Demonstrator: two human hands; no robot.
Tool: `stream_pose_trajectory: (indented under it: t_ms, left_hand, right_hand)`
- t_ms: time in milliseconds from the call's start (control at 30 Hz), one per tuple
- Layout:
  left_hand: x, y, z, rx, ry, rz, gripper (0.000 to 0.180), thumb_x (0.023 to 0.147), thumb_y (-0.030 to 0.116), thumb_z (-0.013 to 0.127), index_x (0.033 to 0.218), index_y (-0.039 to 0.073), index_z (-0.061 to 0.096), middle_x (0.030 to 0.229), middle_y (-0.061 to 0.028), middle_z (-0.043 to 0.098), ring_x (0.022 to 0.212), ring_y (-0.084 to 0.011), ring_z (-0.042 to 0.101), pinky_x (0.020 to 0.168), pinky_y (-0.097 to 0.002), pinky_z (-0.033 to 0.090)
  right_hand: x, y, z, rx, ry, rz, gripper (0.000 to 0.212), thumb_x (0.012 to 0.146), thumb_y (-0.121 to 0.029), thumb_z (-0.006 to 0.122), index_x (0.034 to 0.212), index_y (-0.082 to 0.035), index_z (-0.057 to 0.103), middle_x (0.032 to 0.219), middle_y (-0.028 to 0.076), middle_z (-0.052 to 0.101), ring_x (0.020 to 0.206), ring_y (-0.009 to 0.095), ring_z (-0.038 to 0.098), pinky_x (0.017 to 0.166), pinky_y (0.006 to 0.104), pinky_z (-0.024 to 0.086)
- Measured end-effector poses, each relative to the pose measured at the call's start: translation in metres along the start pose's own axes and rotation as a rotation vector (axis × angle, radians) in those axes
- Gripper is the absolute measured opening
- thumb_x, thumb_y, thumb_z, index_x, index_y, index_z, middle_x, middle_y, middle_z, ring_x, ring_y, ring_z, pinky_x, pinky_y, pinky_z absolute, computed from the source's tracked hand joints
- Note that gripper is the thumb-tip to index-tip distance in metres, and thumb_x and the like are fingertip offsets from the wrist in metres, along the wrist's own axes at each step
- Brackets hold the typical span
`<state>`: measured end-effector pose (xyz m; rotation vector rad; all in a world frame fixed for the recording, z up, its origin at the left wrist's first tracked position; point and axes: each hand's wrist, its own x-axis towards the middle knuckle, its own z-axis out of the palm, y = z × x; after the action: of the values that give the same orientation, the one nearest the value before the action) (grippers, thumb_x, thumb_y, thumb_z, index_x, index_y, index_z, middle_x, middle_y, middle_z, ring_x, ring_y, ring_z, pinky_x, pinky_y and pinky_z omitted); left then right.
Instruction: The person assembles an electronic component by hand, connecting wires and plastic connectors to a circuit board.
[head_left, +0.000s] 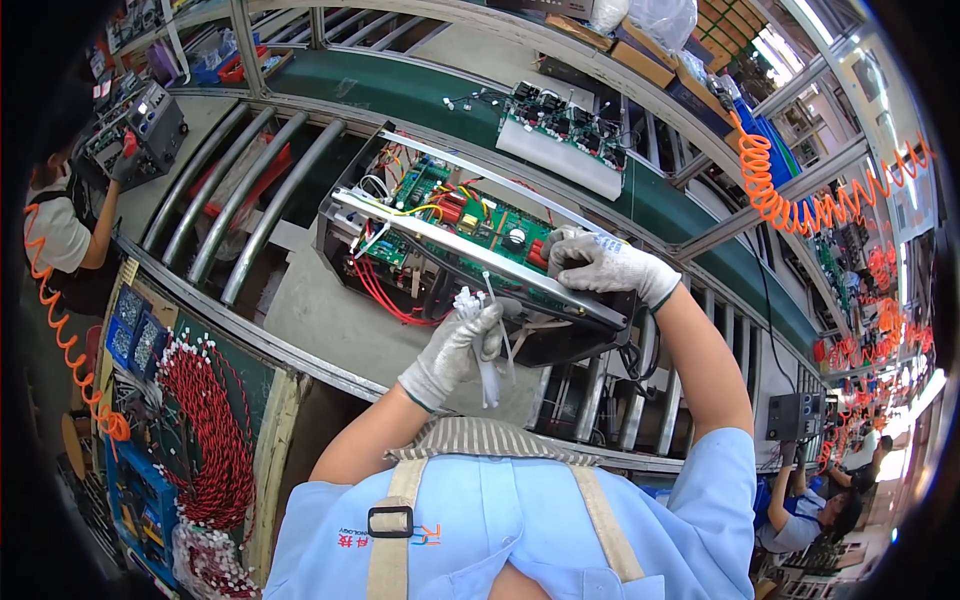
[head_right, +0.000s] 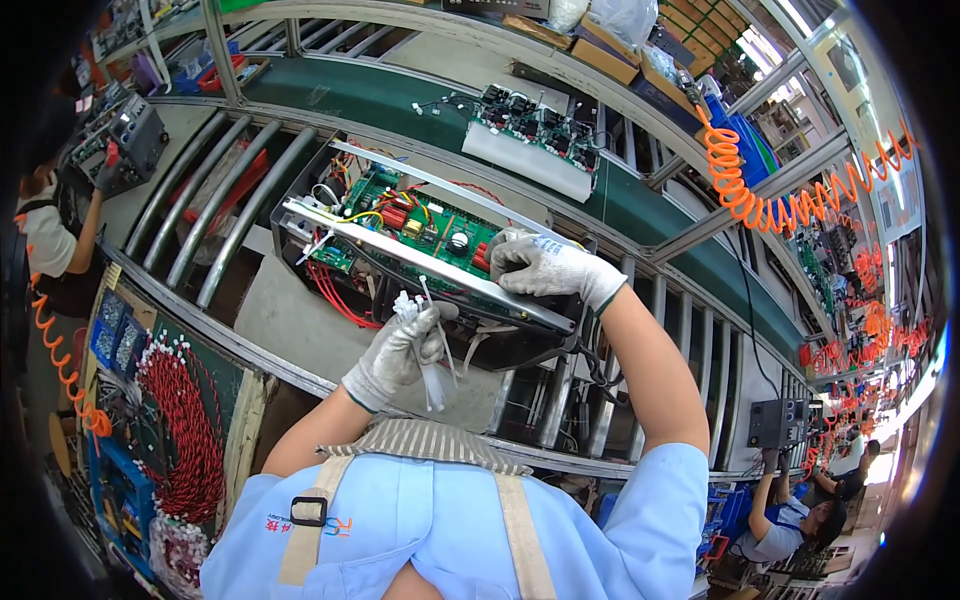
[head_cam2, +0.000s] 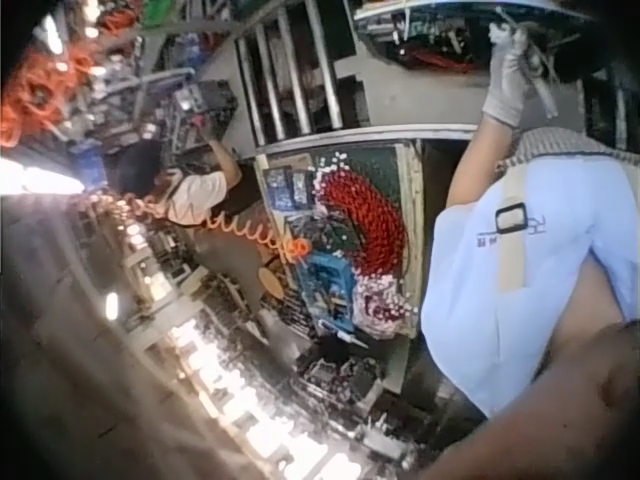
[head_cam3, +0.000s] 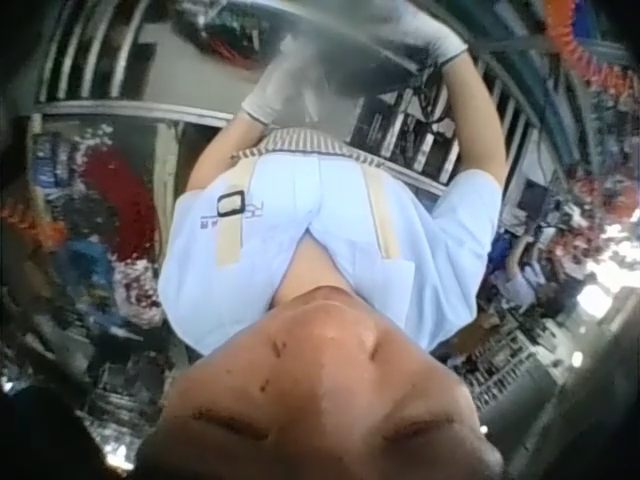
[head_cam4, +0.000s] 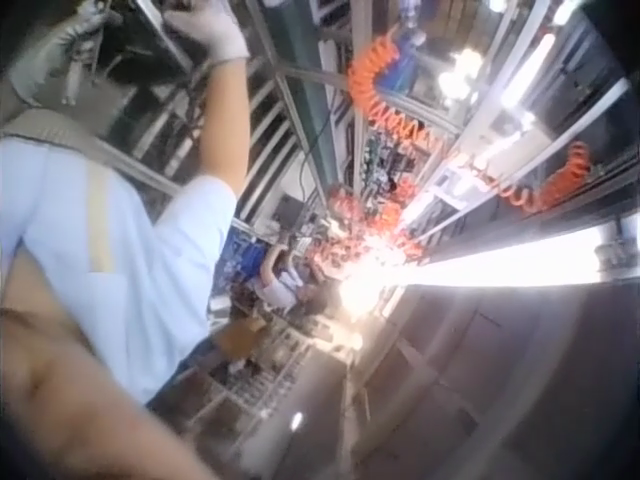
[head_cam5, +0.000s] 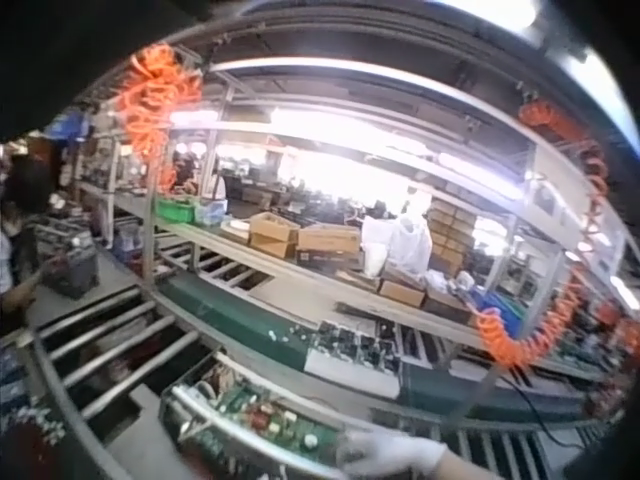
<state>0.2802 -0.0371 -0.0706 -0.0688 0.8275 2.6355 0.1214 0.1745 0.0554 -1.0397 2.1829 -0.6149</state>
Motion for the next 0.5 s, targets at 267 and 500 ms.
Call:
stream_pose_trajectory:
  t_ms: [267, 500]
  left_hand:
    - [0.01, 0.046, -0.016, -0.139, 0.061, 0.169, 0.029, 0.097, 0.024, 0.065, 0.115, 0.001, 0.063, 0.072, 0.0011, 0.055, 0.059, -0.0065, 0.053, 0.05, -0.0207, 0.039]
    - [0.005, 0.057, -0.007, -0.052, 0.118, 0.204, 0.029, 0.097, 0.023, 0.065, 0.116, 0.001, 0.063, 0.068, 0.0031, 0.053, 0.056, -0.0047, 0.051, 0.047, -0.019, 0.038]
  right_hand:
    - [0.0, 0.008, -0.001, 0.036, 0.012, -0.033, 0.034, 0.092, -0.032, 0.068, 0.082, 0.0, 0.064, 0.099, 0.012, 0.059, 0.099, 0.023, 0.052, 0.088, 0.0379, 0.043]
    - [-0.023, -0.032, 0.018, -0.589, 0.097, -0.143, 0.049, 0.075, -0.046, 0.078, 0.081, 0.002, 0.07, 0.115, 0.021, 0.062, 0.107, 0.037, 0.06, 0.092, 0.0438, 0.047]
